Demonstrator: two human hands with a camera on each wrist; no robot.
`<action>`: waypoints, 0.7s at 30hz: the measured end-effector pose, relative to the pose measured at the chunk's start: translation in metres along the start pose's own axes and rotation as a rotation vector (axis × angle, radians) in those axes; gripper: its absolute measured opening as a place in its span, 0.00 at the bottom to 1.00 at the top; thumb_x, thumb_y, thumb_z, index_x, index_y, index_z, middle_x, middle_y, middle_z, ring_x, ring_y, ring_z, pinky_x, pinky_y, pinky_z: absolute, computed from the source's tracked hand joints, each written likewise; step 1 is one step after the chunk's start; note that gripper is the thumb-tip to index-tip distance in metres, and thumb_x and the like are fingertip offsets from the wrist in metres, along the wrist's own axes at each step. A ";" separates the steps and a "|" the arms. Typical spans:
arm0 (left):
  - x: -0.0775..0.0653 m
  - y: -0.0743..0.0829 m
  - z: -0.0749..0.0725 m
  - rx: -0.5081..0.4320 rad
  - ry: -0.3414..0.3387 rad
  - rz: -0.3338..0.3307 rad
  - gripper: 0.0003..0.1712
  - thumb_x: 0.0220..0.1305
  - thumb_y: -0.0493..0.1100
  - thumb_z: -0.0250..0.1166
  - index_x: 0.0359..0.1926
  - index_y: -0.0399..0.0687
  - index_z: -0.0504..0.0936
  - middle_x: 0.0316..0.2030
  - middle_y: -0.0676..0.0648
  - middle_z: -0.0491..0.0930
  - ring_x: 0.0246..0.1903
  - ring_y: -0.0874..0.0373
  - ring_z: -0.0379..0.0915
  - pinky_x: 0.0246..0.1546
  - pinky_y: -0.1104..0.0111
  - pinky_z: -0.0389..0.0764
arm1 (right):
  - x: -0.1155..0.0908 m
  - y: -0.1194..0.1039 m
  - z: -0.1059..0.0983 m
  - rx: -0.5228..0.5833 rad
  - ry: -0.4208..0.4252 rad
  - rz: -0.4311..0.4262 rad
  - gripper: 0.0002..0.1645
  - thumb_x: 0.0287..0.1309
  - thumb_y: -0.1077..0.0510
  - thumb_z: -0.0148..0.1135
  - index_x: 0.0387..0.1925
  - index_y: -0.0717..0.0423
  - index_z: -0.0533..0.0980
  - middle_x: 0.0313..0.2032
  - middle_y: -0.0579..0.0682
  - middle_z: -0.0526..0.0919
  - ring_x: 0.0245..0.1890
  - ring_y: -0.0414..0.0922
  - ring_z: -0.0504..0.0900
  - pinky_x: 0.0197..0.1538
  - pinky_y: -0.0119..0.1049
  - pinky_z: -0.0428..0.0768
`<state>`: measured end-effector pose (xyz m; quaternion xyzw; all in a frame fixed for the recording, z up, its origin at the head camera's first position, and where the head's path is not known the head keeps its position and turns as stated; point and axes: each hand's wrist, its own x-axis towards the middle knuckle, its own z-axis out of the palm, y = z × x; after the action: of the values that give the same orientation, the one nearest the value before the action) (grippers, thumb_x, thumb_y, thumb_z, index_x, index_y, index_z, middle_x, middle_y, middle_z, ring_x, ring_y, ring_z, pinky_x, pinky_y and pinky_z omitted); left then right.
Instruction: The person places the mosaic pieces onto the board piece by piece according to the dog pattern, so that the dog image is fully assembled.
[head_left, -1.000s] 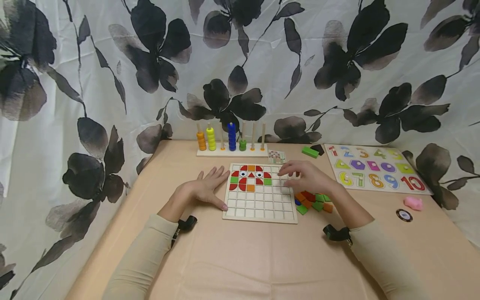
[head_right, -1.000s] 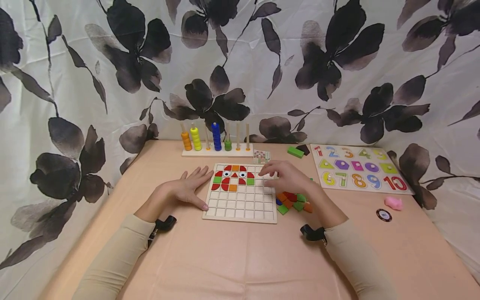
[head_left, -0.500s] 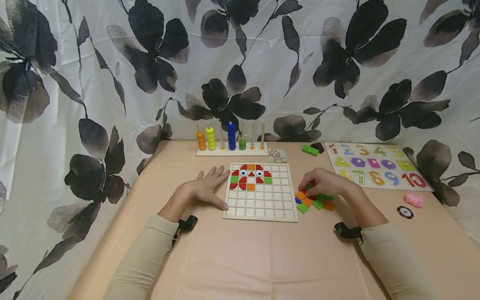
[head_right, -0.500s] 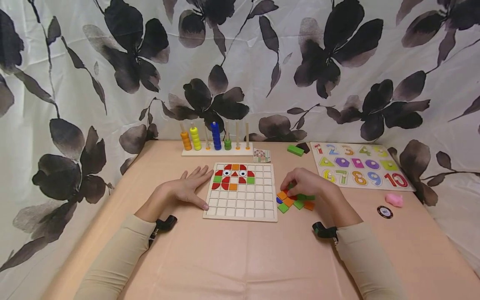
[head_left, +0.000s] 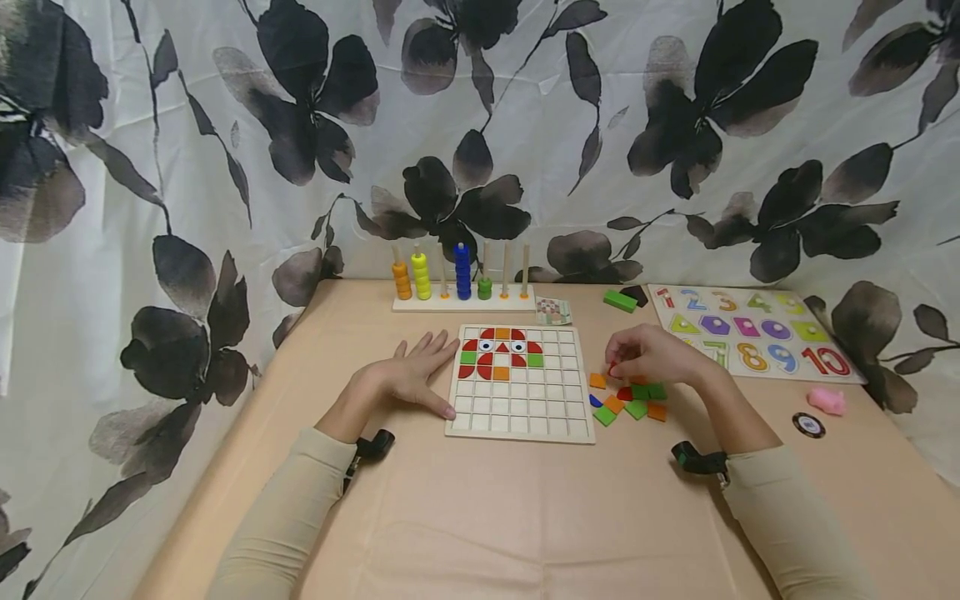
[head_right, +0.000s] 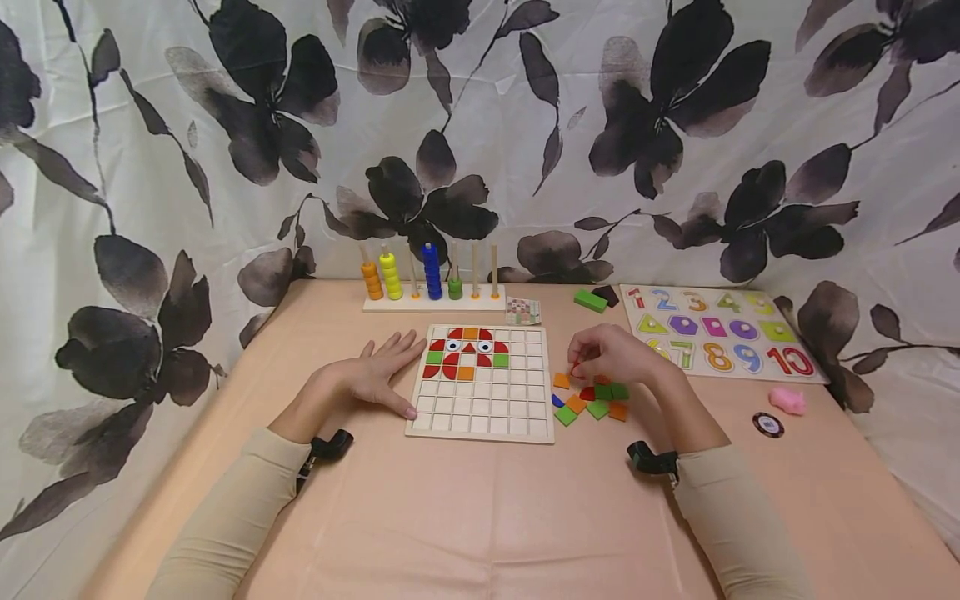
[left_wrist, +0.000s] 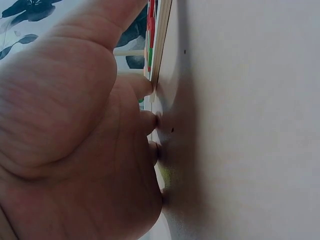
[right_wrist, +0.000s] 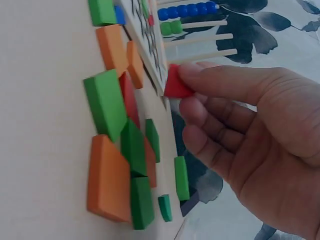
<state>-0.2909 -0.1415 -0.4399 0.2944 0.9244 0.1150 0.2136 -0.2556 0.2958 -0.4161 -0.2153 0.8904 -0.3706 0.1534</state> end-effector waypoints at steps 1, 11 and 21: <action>0.000 0.000 0.000 0.001 0.000 0.000 0.75 0.36 0.81 0.65 0.77 0.59 0.37 0.76 0.47 0.27 0.74 0.47 0.19 0.66 0.39 0.27 | 0.000 -0.001 -0.001 0.005 0.023 -0.013 0.05 0.56 0.61 0.68 0.36 0.54 0.81 0.33 0.49 0.85 0.32 0.50 0.81 0.39 0.39 0.82; -0.001 0.000 -0.001 -0.001 0.003 0.005 0.74 0.35 0.81 0.65 0.76 0.59 0.37 0.76 0.46 0.28 0.74 0.46 0.20 0.66 0.38 0.28 | 0.034 -0.033 0.020 0.079 0.127 -0.131 0.10 0.56 0.61 0.68 0.40 0.48 0.84 0.39 0.45 0.86 0.38 0.47 0.82 0.43 0.35 0.81; 0.001 -0.001 0.000 0.006 0.009 0.010 0.75 0.35 0.82 0.65 0.77 0.59 0.38 0.76 0.46 0.29 0.74 0.46 0.20 0.66 0.38 0.28 | 0.086 -0.062 0.064 0.044 -0.018 -0.208 0.11 0.52 0.62 0.71 0.40 0.56 0.84 0.36 0.49 0.86 0.31 0.45 0.79 0.37 0.33 0.79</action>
<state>-0.2918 -0.1418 -0.4401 0.2990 0.9242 0.1147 0.2079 -0.2853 0.1756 -0.4242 -0.3064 0.8534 -0.4021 0.1270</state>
